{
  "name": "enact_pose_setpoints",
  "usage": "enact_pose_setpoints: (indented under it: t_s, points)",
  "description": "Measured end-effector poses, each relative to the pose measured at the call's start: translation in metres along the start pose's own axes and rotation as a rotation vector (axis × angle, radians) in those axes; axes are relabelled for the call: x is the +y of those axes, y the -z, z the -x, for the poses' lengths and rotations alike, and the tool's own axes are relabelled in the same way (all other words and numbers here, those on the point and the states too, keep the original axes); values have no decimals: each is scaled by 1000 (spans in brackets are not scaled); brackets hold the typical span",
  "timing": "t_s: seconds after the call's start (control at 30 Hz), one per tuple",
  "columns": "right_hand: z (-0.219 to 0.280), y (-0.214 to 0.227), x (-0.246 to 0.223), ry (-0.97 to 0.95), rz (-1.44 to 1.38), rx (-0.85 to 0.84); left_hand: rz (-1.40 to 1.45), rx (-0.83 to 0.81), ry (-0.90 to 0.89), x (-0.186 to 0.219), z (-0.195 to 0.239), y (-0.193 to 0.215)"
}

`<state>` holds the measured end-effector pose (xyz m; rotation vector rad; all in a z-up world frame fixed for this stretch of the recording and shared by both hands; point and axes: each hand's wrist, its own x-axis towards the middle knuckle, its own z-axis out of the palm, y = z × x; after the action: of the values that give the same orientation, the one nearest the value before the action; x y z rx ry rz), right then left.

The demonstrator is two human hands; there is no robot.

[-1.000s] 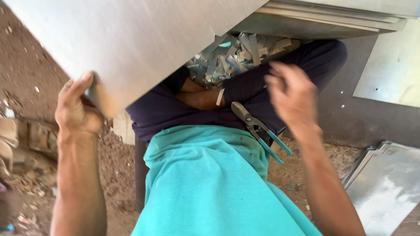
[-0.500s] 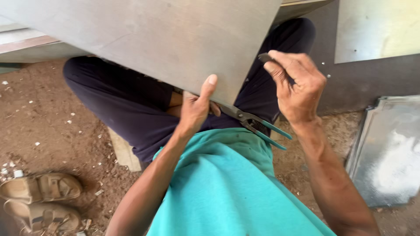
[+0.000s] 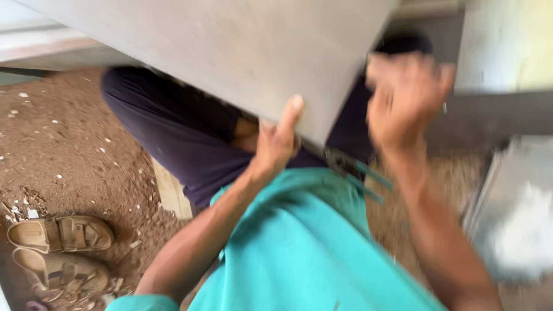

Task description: The person sits on the ground and uses tin snips to cut small rectangular pieces from the edges of stacked metal sheets. The person repeatedly positions the snips, cuts, and removes the small cutouts, then repositions the sheet to continue cutting along the edges.

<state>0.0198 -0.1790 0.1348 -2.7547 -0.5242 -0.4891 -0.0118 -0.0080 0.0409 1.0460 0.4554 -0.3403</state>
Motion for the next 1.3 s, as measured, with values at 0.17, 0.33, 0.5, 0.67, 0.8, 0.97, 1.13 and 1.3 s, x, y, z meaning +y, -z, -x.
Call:
enact_pose_setpoints:
  t_s: [0.17, 0.33, 0.5, 0.67, 0.8, 0.97, 1.13, 1.3]
  points:
    - [-17, 23, -36, 1, -107, -25, 19, 38, 44, 5, 8, -18]
    - [5, 40, -31, -479, -620, -75, 73, 35, 78, -5, 10, -18]
    - [37, -8, 64, -328, -528, -67, 63, 30, 45, -5, 8, -20]
    - [8, -20, 61, -12, -95, -29, 32, 9, 4, -7, 5, -15]
    - [11, -9, 49, -20, -57, -96, -73, 76, -76, -31, 5, -11]
    - [60, -43, 46, 1, -114, -250, -144, 82, -446, -20, -18, -9]
    - [110, 3, 39, -175, -89, -532, -361, -3, -89, 25, -4, 14]
    - [141, 14, 55, -444, 67, -1100, 52, -50, -38, 52, -23, 70]
